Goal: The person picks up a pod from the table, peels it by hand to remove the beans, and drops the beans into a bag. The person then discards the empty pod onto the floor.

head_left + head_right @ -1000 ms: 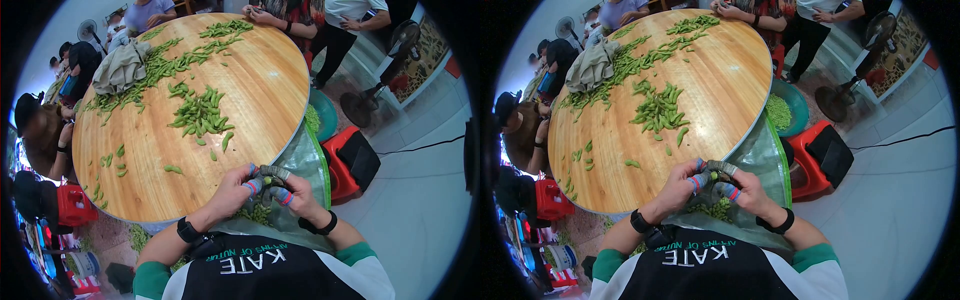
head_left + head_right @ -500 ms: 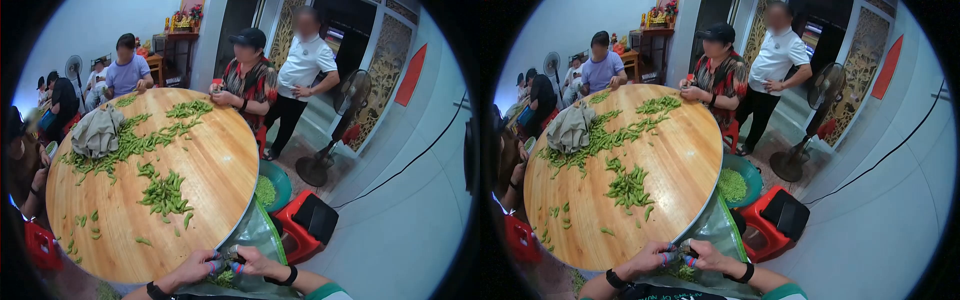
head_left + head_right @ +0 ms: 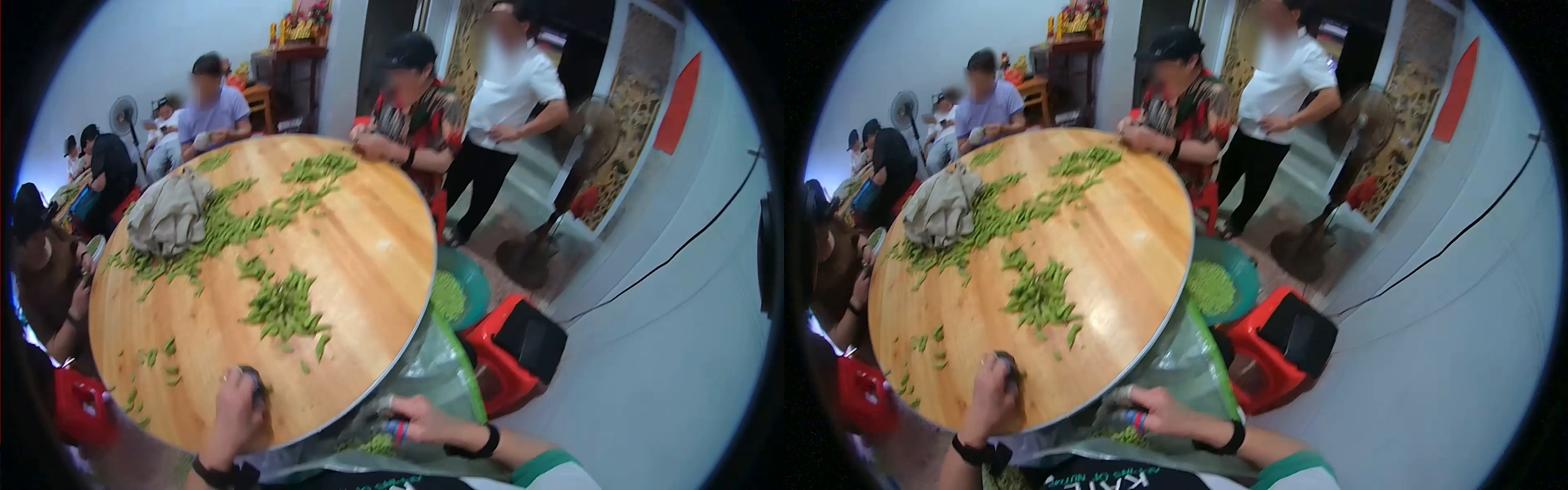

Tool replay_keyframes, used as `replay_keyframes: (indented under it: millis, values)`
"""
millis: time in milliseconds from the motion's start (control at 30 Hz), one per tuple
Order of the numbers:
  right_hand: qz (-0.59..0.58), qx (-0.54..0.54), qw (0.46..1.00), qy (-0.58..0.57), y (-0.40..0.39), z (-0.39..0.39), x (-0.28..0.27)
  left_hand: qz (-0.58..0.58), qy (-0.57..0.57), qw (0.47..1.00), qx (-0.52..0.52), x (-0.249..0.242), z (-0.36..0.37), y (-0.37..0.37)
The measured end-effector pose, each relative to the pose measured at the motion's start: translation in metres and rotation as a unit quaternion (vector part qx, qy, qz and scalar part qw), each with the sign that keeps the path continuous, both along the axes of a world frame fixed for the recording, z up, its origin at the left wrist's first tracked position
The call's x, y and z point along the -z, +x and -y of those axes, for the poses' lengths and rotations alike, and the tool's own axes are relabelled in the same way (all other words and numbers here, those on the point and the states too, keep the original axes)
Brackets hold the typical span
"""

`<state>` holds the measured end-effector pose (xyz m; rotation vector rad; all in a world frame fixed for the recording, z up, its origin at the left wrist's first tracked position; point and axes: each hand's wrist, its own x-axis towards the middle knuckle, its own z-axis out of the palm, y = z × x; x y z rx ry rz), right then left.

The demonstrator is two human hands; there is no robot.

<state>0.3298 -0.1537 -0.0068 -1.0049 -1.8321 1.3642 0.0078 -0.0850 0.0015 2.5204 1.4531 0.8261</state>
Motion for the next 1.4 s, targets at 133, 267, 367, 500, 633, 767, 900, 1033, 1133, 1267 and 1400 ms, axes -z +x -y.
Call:
replay_keyframes:
  millis: [133, 267, 367, 500, 633, 767, 900, 1033, 1133, 1267, 1400]
  values:
    - [-0.139, 0.062, 0.973, -0.174, -0.003, 0.003, -0.005, -0.175, -0.008, 0.974, -0.141, -0.005, -0.008, -0.040]
    - [-0.270, 0.066, 0.923, -0.267, -0.003, 0.003, 0.008, -0.129, 0.071, 0.987, -0.064, -0.018, -0.027, -0.010]
    - [-0.267, 0.084, 0.916, -0.287, -0.003, 0.006, 0.007, 0.003, -0.014, 0.999, 0.028, -0.011, -0.034, 0.045]
    - [-0.261, 0.091, 0.916, -0.292, -0.002, 0.006, 0.011, -0.010, 0.027, 0.998, 0.062, -0.001, -0.056, 0.087]
    - [-0.260, 0.093, 0.915, -0.294, -0.003, 0.008, 0.020, -0.013, 0.002, 0.999, 0.030, 0.016, -0.074, 0.107]
    - [-0.230, 0.096, 0.932, -0.263, -0.007, 0.005, 0.009, -0.046, -0.003, 0.998, 0.036, -0.001, -0.074, 0.108]
    - [-0.246, 0.110, 0.939, -0.215, -0.006, -0.001, 0.008, 0.026, -0.062, 0.995, 0.077, -0.004, -0.056, 0.105]
    - [-0.238, 0.135, 0.945, -0.179, -0.012, -0.003, -0.001, 0.284, -0.396, 0.865, 0.118, -0.024, -0.015, 0.117]
    - [-0.241, 0.142, 0.947, -0.157, -0.019, -0.003, 0.000, 0.353, -0.454, 0.810, 0.118, -0.022, 0.001, 0.123]
    - [-0.194, 0.134, 0.963, -0.131, -0.020, -0.001, 0.005, 0.391, -0.487, 0.776, 0.088, -0.023, 0.007, 0.124]
    - [-0.237, 0.122, 0.954, -0.140, -0.018, 0.003, 0.000, 0.415, -0.463, 0.775, 0.107, -0.014, 0.007, 0.123]
